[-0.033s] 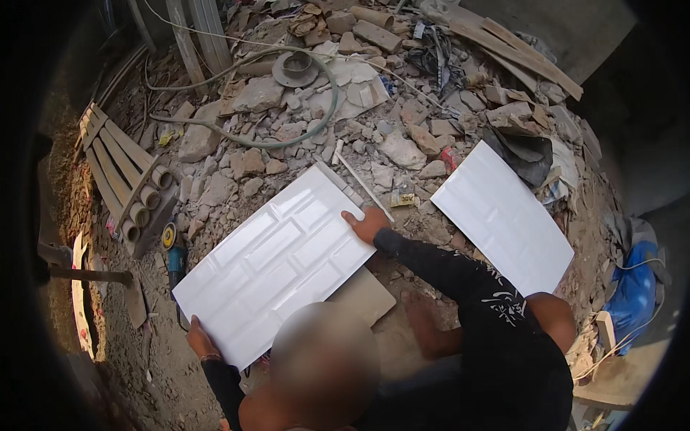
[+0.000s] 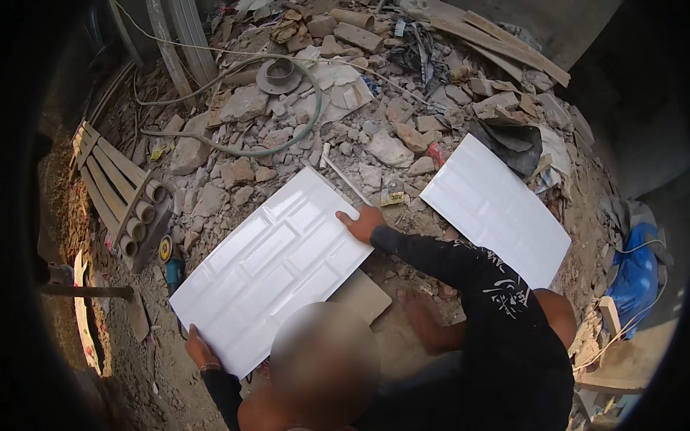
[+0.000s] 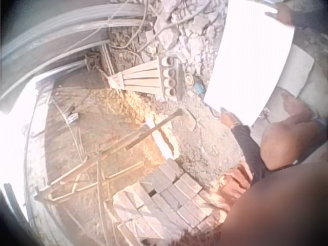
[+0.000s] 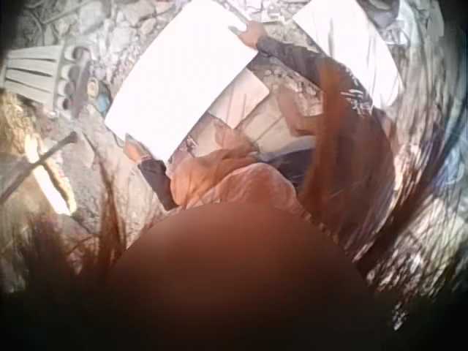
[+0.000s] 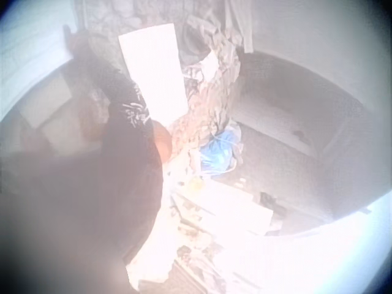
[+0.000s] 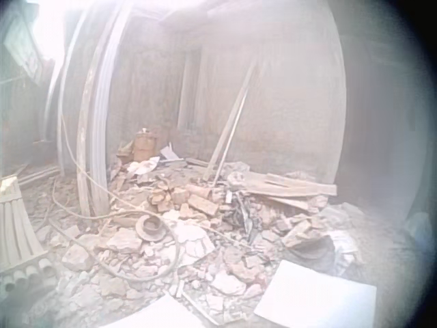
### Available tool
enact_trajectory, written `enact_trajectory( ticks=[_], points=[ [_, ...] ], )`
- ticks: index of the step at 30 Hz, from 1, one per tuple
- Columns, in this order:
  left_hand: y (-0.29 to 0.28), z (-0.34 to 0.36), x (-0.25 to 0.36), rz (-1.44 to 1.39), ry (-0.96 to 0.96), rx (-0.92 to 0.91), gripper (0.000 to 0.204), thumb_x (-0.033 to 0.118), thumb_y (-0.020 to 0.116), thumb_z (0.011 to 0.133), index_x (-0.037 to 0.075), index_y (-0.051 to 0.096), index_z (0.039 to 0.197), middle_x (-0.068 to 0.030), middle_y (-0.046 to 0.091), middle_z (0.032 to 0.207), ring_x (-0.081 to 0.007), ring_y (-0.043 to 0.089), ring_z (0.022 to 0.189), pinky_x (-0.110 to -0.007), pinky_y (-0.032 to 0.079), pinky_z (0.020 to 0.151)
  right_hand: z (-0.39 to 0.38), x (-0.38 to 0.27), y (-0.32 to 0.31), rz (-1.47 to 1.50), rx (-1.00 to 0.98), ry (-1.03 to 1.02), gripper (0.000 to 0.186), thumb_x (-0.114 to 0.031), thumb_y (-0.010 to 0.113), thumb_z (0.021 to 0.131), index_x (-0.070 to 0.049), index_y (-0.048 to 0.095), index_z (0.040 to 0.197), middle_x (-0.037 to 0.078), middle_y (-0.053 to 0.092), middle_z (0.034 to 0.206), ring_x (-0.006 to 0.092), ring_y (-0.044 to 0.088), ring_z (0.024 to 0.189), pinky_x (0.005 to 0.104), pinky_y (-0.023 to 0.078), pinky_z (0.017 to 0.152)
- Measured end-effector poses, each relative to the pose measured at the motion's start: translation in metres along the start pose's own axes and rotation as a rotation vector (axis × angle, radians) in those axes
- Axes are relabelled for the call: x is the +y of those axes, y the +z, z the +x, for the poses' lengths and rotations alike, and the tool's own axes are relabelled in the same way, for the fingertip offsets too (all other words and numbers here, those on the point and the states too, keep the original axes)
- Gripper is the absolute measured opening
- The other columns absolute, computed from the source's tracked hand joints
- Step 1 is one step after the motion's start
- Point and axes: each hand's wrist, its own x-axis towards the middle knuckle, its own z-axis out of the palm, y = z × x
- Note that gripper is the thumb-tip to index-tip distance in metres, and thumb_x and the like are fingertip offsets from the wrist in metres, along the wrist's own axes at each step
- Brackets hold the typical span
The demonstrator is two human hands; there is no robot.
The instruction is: The person positions a white rectangular tile on the ground and uses an angle grinder to cut along its edge. After finishing one tile, the person sets it aside and repeats the process on a second tile.
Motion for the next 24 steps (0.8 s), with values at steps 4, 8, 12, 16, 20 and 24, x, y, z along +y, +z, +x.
enact_trajectory(
  ticks=[4, 8, 12, 16, 20, 24],
  points=[
    [0.03, -0.043, 0.095, -0.086, -0.003, -0.29, 0.037, 0.026, 0.062, 0.102, -0.01, 0.067, 0.104, -0.0107, 0.069, 0.094, -0.0179, 0.065, 0.08, -0.034, 0.053, 0.075, -0.039, 0.013, -0.11, 0.046, -0.019, 0.134, 0.09, -0.073, 0.062, 0.089, 0.014, 0.07, 0.108, 0.033, 0.071, 0.105, 0.0437, 0.07, 0.103, 0.0475, 0.054, 0.092],
    [0.115, -0.098, 0.189, -0.079, 0.056, -0.564, 0.036, 0.027, 0.061, 0.103, -0.007, 0.065, 0.109, -0.0107, 0.067, 0.101, -0.0192, 0.065, 0.085, -0.034, 0.054, 0.081, -0.108, 0.054, -0.228, 0.195, 0.268, 0.306, 0.097, -0.071, 0.066, 0.087, 0.019, 0.062, 0.123, 0.033, 0.069, 0.116, 0.0398, 0.07, 0.106, 0.0435, 0.054, 0.095],
    [0.24, -0.168, 0.264, -0.076, 0.226, -0.917, 0.028, 0.026, 0.064, 0.1, -0.002, 0.065, 0.098, -0.0057, 0.061, 0.093, -0.0169, 0.06, 0.083, -0.035, 0.051, 0.076, -0.171, 0.124, -0.332, 0.485, 0.476, 0.385, 0.071, -0.06, 0.075, 0.087, 0.01, 0.071, 0.095, 0.02, 0.073, 0.087, 0.025, 0.073, 0.075, 0.0365, 0.058, 0.073],
    [0.396, -0.264, 0.307, -0.014, 0.279, -1.151, 0.022, 0.021, 0.072, 0.093, 0.0, 0.067, 0.091, -0.0068, 0.06, 0.09, -0.0187, 0.059, 0.087, -0.037, 0.051, 0.075, -0.184, 0.219, -0.403, 0.51, 0.875, 0.396, 0.064, -0.057, 0.077, 0.087, 0.006, 0.07, 0.086, 0.015, 0.071, 0.077, 0.0214, 0.07, 0.066, 0.0374, 0.055, 0.063],
    [0.554, -0.382, 0.323, -0.021, 0.21, -1.236, 0.037, 0.017, 0.074, 0.084, -0.011, 0.07, 0.107, -0.0175, 0.067, 0.104, -0.0289, 0.064, 0.086, -0.044, 0.051, 0.079, -0.166, 0.332, -0.447, 0.426, 1.122, 0.511, 0.065, -0.058, 0.077, 0.086, 0.007, 0.071, 0.084, 0.019, 0.072, 0.078, 0.0245, 0.07, 0.066, 0.0392, 0.055, 0.064],
    [0.68, -0.476, 0.291, 0.162, 0.347, -1.182, 0.044, 0.017, 0.079, 0.078, -0.014, 0.066, 0.106, -0.0172, 0.065, 0.1, -0.0308, 0.063, 0.086, -0.044, 0.049, 0.079, -0.163, 0.433, -0.471, 0.293, 1.261, 0.691, 0.073, -0.057, 0.079, 0.083, 0.014, 0.073, 0.097, 0.028, 0.074, 0.089, 0.036, 0.074, 0.085, 0.0449, 0.056, 0.077]
  ],
)
